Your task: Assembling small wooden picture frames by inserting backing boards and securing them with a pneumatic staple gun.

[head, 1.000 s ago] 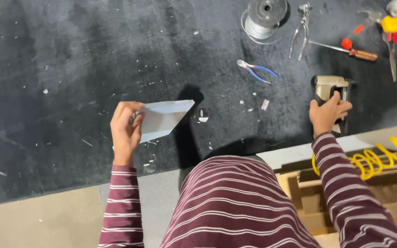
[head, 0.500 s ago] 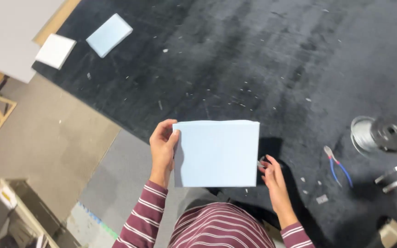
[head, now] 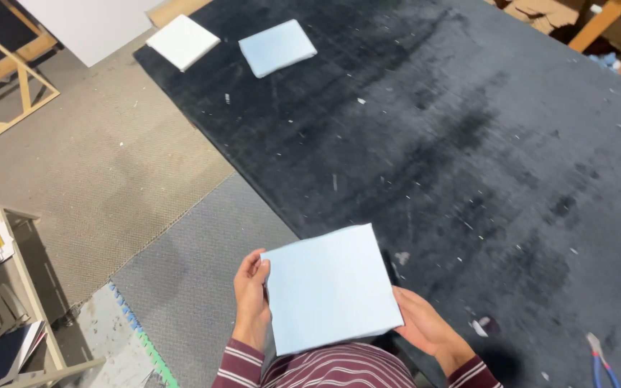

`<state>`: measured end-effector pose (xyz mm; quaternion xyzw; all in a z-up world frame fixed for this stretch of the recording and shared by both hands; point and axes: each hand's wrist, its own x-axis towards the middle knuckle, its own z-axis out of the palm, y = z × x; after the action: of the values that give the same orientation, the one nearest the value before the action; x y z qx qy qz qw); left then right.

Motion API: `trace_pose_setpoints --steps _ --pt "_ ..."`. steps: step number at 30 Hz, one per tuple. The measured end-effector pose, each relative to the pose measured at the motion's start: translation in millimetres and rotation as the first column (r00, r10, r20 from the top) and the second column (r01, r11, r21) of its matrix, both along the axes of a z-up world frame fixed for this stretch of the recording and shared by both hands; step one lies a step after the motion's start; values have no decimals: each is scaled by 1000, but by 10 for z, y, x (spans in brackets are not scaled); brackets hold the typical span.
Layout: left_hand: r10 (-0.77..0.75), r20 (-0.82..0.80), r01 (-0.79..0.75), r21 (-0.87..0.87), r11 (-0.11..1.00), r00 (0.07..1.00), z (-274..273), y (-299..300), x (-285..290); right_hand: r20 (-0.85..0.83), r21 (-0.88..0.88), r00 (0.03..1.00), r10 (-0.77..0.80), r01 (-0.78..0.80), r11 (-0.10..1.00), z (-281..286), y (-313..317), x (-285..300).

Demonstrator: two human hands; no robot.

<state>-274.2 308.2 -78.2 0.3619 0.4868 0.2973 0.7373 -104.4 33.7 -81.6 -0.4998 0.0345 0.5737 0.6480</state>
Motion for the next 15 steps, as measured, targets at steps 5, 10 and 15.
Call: trace_pose_setpoints --steps 5,10,15 --pt "-35 73 46 -143 989 997 -53 815 -265 -15 215 991 130 -124 969 176 871 -167" --pt "-223 -59 228 116 967 973 -112 1580 -424 550 66 727 411 -528 847 803 1774 -164" --pt "-764 -24 664 513 544 645 503 1941 -496 742 -452 338 578 -385 805 865 2360 353"
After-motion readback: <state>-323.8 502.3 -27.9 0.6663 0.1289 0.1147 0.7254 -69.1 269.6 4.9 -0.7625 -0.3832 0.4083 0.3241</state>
